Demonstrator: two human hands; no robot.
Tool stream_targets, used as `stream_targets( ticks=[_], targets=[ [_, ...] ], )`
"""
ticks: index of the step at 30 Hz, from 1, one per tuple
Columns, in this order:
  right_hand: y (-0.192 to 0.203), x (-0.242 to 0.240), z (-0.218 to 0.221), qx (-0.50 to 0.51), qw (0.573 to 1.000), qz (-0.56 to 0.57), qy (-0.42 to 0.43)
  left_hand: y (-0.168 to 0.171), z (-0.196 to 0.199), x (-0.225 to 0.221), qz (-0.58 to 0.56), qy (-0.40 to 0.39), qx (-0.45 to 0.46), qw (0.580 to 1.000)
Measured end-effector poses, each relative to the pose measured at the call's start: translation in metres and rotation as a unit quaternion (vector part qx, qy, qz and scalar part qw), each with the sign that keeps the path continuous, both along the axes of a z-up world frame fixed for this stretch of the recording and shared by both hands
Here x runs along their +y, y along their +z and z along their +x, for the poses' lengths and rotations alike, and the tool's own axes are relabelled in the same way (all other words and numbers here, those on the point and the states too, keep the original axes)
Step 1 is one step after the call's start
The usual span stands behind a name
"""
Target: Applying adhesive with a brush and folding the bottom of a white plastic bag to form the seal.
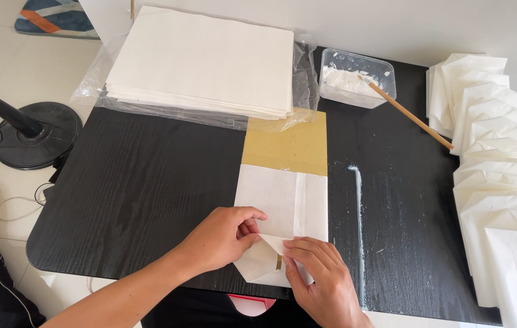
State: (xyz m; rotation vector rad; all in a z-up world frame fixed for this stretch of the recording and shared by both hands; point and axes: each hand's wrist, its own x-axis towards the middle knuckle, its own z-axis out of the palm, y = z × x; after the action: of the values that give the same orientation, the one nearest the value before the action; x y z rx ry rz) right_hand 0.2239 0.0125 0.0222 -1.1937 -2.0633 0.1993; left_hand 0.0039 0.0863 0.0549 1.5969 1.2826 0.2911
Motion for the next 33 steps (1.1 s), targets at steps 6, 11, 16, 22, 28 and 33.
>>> stream_targets(
  ticks=[6,11,16,22,28,33],
  targets=[
    [0.013,-0.007,0.014,-0.002,0.99,-0.129,0.059,-0.022,-0.001,-0.008,0.11,0.004,-0.038,0.993],
    [0.008,-0.009,0.017,-0.046,0.98,-0.194,0.021,-0.031,-0.001,-0.009,0.168,-0.022,-0.025,0.985],
    [0.003,-0.005,0.013,-0.047,0.974,-0.219,-0.021,-0.034,0.003,-0.014,0.224,-0.082,0.002,0.971],
    [0.004,0.001,0.009,-0.029,0.987,-0.157,0.022,-0.036,0.003,-0.021,0.327,-0.156,-0.012,0.932],
    [0.003,0.002,0.01,-0.032,0.996,-0.058,0.054,-0.047,0.002,-0.027,0.532,-0.202,0.042,0.821],
    [0.001,0.0,0.017,-0.072,0.992,-0.021,0.101,-0.028,0.002,-0.035,0.568,-0.232,0.045,0.788]
  ],
)
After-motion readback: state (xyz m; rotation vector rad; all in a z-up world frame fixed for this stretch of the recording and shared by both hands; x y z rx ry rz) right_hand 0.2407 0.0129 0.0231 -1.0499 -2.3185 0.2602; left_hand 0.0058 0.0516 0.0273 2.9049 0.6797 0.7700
